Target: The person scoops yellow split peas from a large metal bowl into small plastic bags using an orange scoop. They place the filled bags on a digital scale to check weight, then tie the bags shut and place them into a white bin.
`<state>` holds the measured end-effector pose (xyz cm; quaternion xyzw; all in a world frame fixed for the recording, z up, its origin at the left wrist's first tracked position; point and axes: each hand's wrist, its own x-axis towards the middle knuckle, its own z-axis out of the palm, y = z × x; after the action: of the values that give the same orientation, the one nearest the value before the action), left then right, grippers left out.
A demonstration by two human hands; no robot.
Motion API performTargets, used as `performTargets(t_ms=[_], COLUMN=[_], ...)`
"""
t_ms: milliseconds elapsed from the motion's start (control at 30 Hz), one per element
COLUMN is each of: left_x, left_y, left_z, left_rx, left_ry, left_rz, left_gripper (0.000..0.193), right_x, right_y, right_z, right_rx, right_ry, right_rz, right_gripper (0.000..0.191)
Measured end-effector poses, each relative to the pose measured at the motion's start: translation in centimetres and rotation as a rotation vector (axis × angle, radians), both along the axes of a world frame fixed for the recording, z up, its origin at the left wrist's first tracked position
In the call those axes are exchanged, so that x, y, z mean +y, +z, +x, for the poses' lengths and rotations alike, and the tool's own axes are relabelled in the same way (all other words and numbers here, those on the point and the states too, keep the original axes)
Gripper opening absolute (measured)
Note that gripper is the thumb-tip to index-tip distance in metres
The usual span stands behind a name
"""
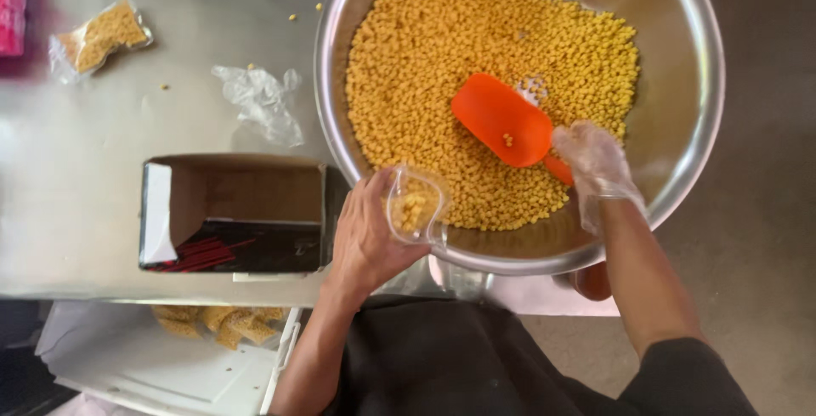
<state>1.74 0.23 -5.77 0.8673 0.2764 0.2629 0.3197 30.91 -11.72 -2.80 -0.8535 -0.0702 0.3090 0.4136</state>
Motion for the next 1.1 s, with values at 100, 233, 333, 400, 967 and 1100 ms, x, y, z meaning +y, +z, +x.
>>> performTargets(t_ms=[100,233,333,400,967,1100], left_x=[-0.3,0.0,0.8,1.1,4.5,4.7], left_y=[0.7,1.2,1.3,1.2,-4.0,-5.4], left_z=[1.6,3.3,3.8,4.0,11.5,14.5], left_rx=[0.047,0.02,0.028,0.014,0.205,0.291], left_ry=[0.021,0.024,0.059,0.077,-0.247,-0.326], left_rz=[-0.04,-0.019,-0.04,-0.047,-0.11,-0.062], left_gripper=[0.105,0.101,0.102,0.101,0.106,0.102], right_x=[0.3,1.2,0.3,-0.1,-7.7,-8.7], right_y=[-3.7,-7.5,-8.2,-7.9,3.1,7.5], right_z=[2.9,4.7,7.2,8.8,9.9,10.2], right_rx=[-0.122,-0.152,-0.37,-0.503,-0.434,-0.994], right_ry=[0.245,0.445,0.289,0.169,0.38,0.612], right_rz=[-0.222,-0.46,-0.462,-0.451,-0.494,-0.726], right_gripper=[0.044,0.043,0.044,0.045,0.056,0.038])
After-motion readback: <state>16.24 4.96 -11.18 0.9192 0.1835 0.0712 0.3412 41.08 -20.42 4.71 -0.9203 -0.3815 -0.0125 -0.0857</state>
